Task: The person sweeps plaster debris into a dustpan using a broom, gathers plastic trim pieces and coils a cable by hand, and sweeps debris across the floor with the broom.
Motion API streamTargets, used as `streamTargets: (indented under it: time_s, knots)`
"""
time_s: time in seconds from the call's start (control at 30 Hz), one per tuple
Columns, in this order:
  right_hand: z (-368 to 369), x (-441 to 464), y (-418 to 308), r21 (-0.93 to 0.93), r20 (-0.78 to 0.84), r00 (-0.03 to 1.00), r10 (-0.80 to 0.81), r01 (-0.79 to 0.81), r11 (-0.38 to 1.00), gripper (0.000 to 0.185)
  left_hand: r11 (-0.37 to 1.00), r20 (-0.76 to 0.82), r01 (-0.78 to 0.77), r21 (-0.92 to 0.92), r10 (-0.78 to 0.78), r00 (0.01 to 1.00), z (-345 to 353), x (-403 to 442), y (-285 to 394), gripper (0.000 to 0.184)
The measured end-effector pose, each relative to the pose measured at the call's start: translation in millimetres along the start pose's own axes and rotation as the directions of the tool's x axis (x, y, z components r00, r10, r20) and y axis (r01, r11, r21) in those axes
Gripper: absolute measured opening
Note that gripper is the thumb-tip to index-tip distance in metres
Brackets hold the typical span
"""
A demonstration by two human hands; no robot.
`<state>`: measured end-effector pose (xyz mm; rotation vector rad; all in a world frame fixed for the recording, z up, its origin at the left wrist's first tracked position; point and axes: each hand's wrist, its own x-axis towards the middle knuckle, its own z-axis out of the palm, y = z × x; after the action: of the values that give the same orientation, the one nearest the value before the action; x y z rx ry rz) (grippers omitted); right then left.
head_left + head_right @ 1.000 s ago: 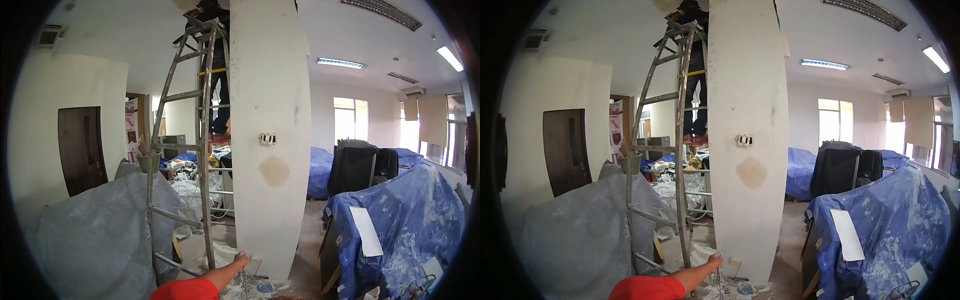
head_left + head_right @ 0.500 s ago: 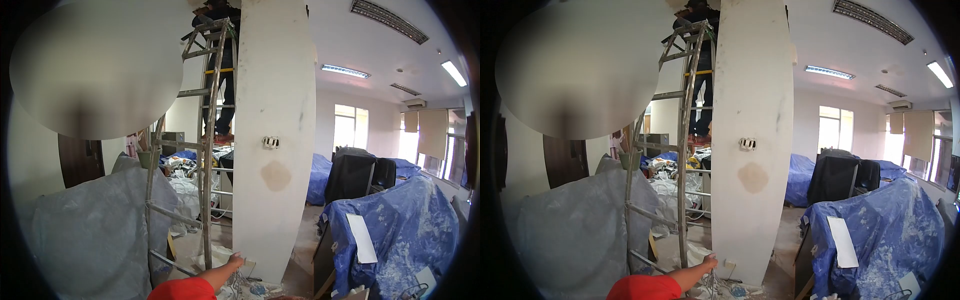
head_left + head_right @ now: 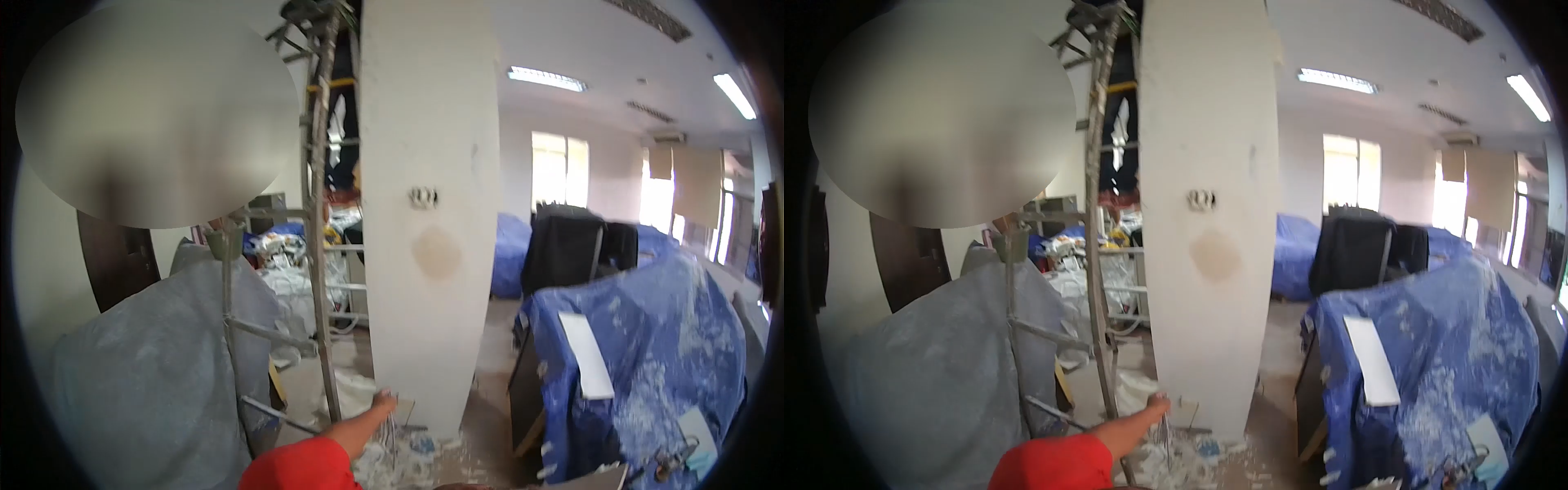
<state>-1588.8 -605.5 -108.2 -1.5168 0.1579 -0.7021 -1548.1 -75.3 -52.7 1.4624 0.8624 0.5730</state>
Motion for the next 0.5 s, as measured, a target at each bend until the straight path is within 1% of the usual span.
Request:
streamTargets:
  time_s: [0.03,0.07,0.1,0.13,0.17,0.2,0.23,0.27,0.3,0.33,0.37,0.4,0.43,0.47,0.5]
  knots:
    - [-5.1,6.0,9.2,-0.049,-0.011,0.999,0.033,-0.034,0.998,0.042,1.0,-0.015,-0.001,-0.017,0.001,1.0,0.9,-3.6,2.4,0.057]
    - [-13.3,15.0,19.0,-0.069,0.079,0.993,-0.087,0.093,0.993,0.042,0.993,-0.042,-0.033,0.11,0.037,0.998,-0.3,-2.6,5.8,0.057]
    - [-20.1,11.3,-25.2,0.063,0.025,0.998,0.054,-0.055,0.996,0.039,0.932,-0.097,-0.163,0.325,0.204,0.974,-0.9,49.9,-38.9,0.058]
    - [-26.2,7.8,-72.4,0.21,-0.029,0.981,0.194,-0.183,0.96,0.036,0.98,-0.073,-0.091,0.176,0.105,0.992,-7.1,33.5,-22.3,0.059]
    - [-40.4,7.7,-77.9,0.315,0.003,0.968,0.25,-0.238,0.919,0.039,0.951,-0.074,-0.015,0.31,0.04,0.996,-11.7,-12.5,28.7,0.058]
    - [-54.5,5.9,-66.1,0.283,-0.02,0.985,0.17,-0.158,0.946,0.04,0.854,-0.025,-0.227,0.467,0.269,0.963,-15.1,18.8,3.8,0.056]
    - [-69.1,8.3,-49.8,0.515,-0.002,0.939,0.343,-0.293,0.806,0.04,0.87,-0.158,-0.027,0.492,0.119,0.98,-16.2,53.9,-20.0,0.053]
    - [-72.8,8.1,-76.8,0.569,0.011,0.897,0.442,-0.37,0.735,0.049,0.937,-0.04,-0.021,0.35,0.037,0.999,-14.9,-25.7,55.4,0.053]
    - [-88.5,8.6,-49.4,0.632,0.092,0.927,0.362,-0.336,0.699,0.047,0.946,-0.071,-0.13,0.298,0.158,0.985,-12.6,-4.9,34.5,0.052]
    - [-94.4,0.6,-57.2,0.642,0.105,0.929,0.354,-0.335,0.69,0.053,0.954,-0.09,-0.145,0.264,0.174,0.981,-9.2,-36.2,63.1,0.052]
    - [-105.2,-3.9,-43.7,0.684,0.126,0.914,0.385,-0.361,0.634,0.058,0.966,0.032,-0.216,0.139,0.214,0.976,-17.2,-9.0,41.7,0.051]
    - [-107.3,-10.4,-39.4,0.684,0.025,0.886,0.464,-0.353,0.638,0.062,0.991,0.012,-0.127,0.046,0.127,0.992,-7.7,-27.8,60.0,0.049]
    - [-115.1,-16.3,-19.2,0.687,-0.028,0.887,0.46,-0.317,0.653,0.057,0.992,0.041,-0.124,-0.019,0.124,0.991,-3.5,-22.3,53.1,0.047]
    - [-123.8,-22.9,-0.4,0.668,-0.062,0.876,0.477,-0.318,0.672,0.057,0.986,0.111,-0.164,-0.037,0.167,0.98,-4.5,-21.1,51.1,0.047]
    - [-131.3,-31.3,16.3,0.67,-0.12,0.841,0.528,-0.324,0.668,0.054,0.989,0.101,-0.145,-0.04,0.148,0.984,-1.1,-24.4,51.4,0.047]
